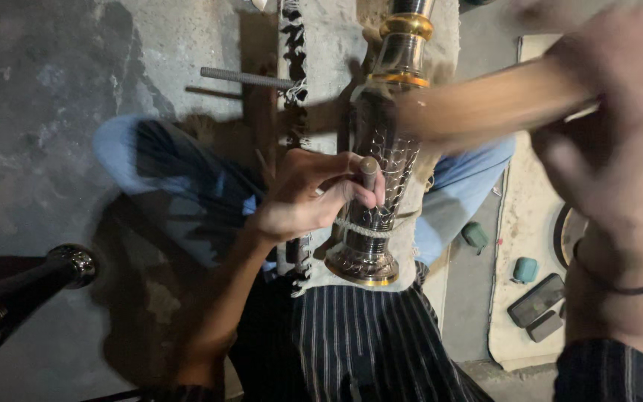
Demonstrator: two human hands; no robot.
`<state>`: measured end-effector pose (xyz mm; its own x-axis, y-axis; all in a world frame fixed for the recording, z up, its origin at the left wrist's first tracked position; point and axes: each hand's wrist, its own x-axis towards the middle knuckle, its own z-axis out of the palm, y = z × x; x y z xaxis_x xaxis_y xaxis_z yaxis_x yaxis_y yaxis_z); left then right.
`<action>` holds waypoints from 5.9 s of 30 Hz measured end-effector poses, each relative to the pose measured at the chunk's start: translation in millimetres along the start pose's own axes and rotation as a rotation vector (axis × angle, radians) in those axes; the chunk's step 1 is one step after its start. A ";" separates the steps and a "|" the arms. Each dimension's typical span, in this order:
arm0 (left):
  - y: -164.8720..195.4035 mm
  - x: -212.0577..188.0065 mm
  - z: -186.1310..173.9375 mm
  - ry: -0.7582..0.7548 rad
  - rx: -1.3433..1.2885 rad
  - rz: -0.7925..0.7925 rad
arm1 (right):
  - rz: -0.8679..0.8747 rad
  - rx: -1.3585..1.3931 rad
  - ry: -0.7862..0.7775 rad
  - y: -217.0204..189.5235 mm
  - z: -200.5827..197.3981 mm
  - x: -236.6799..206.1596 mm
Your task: The person sits on the floor holding a chisel against the patterned body of a brass vase and strikes the chisel with a wooden mallet to carve decorative detail into the metal, repositioning the chisel repeatedly around the surface.
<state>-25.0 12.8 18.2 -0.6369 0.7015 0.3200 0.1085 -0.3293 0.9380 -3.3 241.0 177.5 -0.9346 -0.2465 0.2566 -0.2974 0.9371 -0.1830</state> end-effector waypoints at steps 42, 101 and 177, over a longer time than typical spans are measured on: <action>-16.3 -57.0 80.3 0.750 -0.206 -0.047 | -0.328 -0.181 -0.678 -16.7 26.4 101.5; 15.8 7.8 47.8 0.559 0.265 -0.017 | -0.345 -0.284 -0.330 22.4 -14.6 49.4; 14.5 0.8 48.3 0.560 0.236 -0.085 | 0.776 0.717 0.530 76.8 189.5 -130.3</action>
<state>12.9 39.1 38.5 -0.9481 0.2594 0.1838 0.1650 -0.0926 0.9819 58.6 298.3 -49.9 -0.7661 0.6190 0.1730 0.1146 0.3964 -0.9109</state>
